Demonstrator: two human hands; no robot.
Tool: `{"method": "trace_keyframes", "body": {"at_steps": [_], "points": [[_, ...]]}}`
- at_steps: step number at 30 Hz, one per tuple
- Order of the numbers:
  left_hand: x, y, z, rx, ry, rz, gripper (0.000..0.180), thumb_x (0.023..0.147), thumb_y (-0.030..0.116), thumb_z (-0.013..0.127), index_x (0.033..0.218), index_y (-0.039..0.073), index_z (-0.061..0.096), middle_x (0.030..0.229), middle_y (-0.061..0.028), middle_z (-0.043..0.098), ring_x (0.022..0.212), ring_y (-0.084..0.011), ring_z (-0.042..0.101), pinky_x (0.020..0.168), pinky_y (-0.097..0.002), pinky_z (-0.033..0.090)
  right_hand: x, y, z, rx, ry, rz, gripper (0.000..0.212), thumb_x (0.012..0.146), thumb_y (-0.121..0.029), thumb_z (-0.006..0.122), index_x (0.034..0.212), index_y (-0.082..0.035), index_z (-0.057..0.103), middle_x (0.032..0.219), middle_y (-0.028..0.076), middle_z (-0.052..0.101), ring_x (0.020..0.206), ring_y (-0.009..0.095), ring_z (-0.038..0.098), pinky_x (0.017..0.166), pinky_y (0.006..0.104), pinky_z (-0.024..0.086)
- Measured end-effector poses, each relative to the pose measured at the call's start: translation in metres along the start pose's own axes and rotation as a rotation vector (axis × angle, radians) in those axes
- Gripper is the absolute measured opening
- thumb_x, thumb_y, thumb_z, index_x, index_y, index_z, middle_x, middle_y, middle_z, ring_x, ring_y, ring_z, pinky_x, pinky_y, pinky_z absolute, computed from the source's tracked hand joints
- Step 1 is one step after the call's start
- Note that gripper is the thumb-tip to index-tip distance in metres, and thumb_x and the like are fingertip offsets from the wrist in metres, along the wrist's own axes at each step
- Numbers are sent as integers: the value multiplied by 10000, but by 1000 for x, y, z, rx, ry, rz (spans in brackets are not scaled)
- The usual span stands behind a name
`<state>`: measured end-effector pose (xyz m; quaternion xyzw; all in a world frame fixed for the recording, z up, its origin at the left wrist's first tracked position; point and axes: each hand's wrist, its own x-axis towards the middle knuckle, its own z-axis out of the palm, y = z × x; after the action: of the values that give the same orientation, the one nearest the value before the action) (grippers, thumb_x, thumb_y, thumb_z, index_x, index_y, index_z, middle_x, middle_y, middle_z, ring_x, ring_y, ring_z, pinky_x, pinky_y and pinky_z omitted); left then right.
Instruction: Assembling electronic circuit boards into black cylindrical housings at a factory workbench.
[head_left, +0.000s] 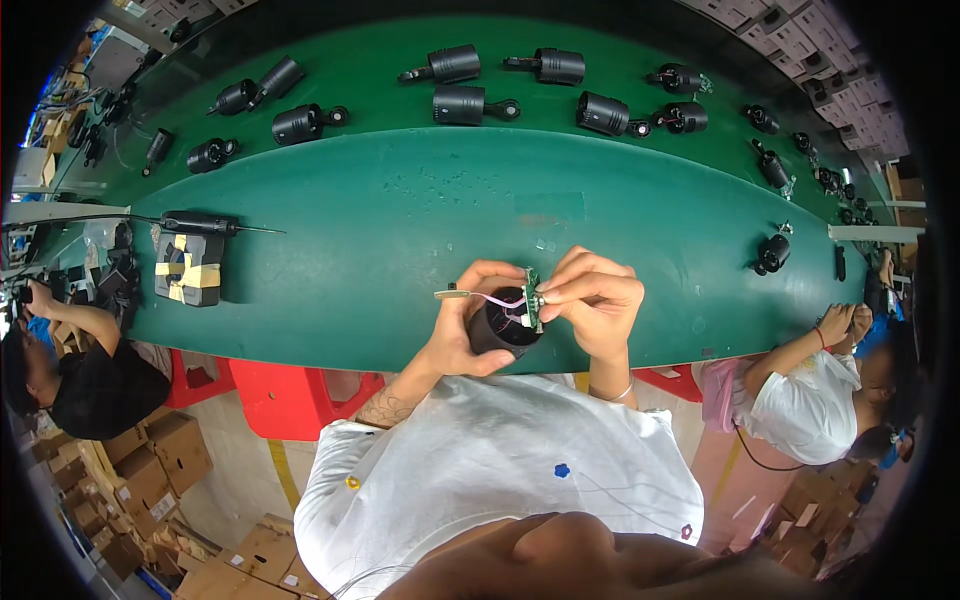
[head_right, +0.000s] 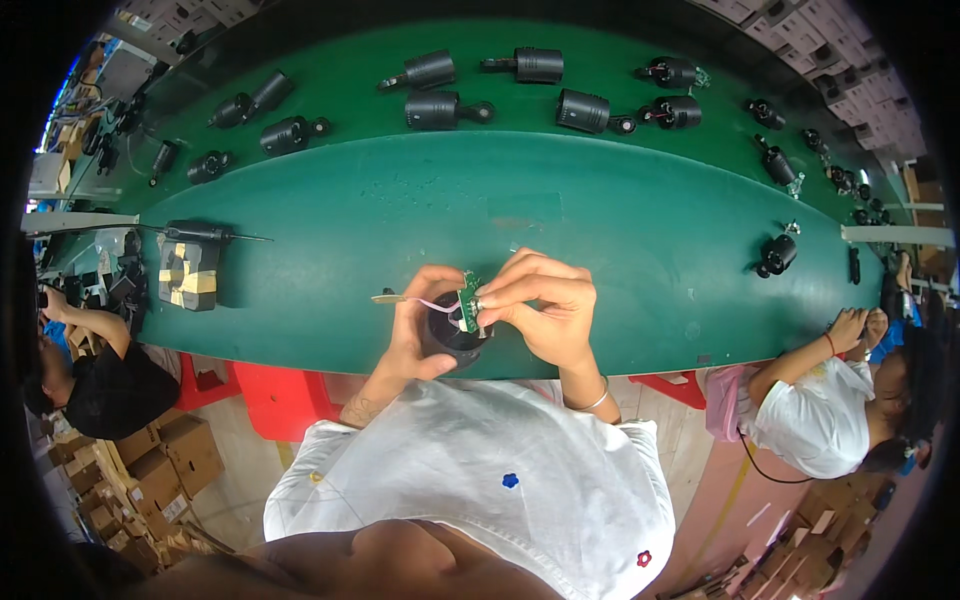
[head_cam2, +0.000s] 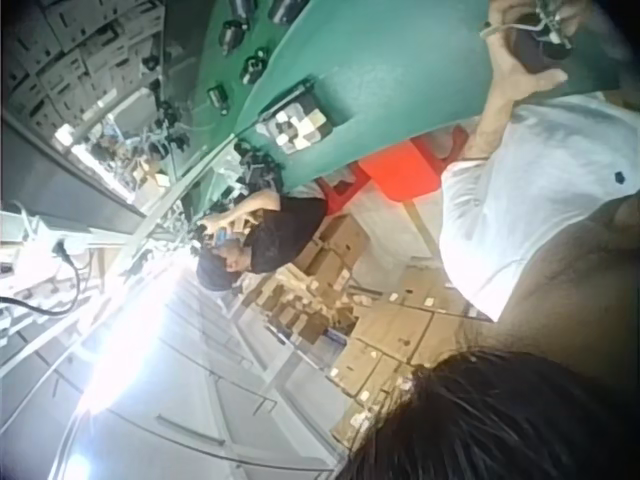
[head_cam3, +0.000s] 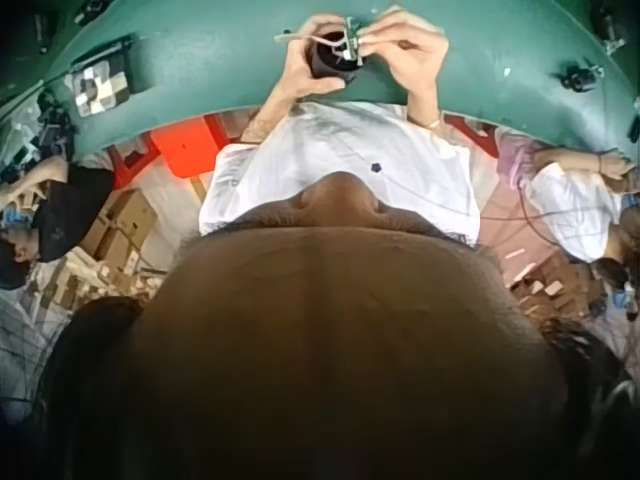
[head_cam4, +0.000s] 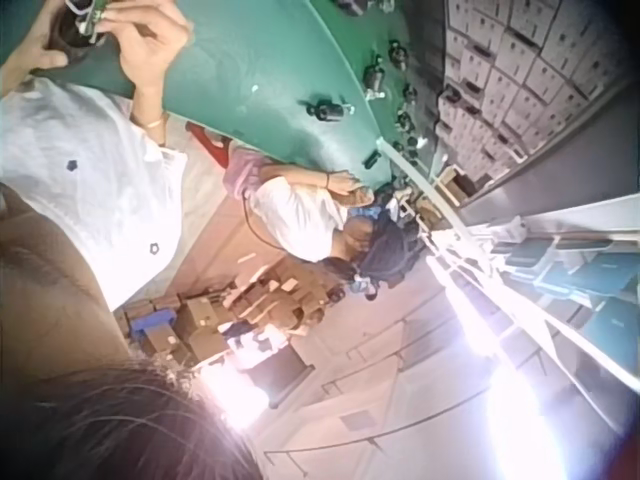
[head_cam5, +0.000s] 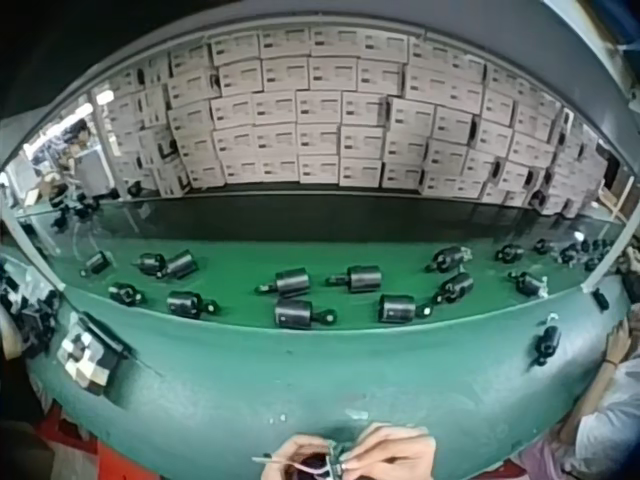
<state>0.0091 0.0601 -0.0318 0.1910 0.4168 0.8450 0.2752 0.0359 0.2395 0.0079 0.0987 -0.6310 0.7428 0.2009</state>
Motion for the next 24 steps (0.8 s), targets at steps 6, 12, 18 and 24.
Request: {"method": "trace_keyframes", "body": {"at_steps": [6, 12, 18, 24], "points": [[5, -7, -8, 275, -69, 61, 815, 530, 126, 864, 1249, 27, 493, 1218, -113, 587, 1030, -216, 586, 929, -325, 457, 1, 1, -1, -55, -70, -30, 162, 621, 70, 786, 753, -15, 746, 765, 89, 707, 669, 148, 581, 604, 234, 476], [12, -2, -10, 433, -74, 98, 751, 506, 114, 847, 1186, 18, 545, 1117, -119, 639, 932, -198, 611, 856, -308, 483, 2, -1, -3, -138, -97, -82, 134, 624, 65, 782, 724, -11, 737, 752, 95, 709, 652, 149, 576, 598, 233, 468], [16, 10, 7, 596, -25, 152, 648, 497, 74, 815, 1108, 10, 606, 1018, -117, 669, 813, -185, 614, 754, -285, 500, 1, -3, -4, -133, -39, -91, 142, 616, 52, 793, 729, -19, 744, 756, 96, 712, 649, 149, 574, 607, 232, 469], [19, 4, 19, 698, 81, 294, 596, 512, 89, 804, 1078, 33, 623, 891, -70, 672, 724, -201, 601, 692, -300, 492, -2, -7, -3, -202, -36, -80, 150, 608, 49, 786, 728, -34, 750, 769, 85, 716, 645, 150, 568, 608, 232, 472]]}}
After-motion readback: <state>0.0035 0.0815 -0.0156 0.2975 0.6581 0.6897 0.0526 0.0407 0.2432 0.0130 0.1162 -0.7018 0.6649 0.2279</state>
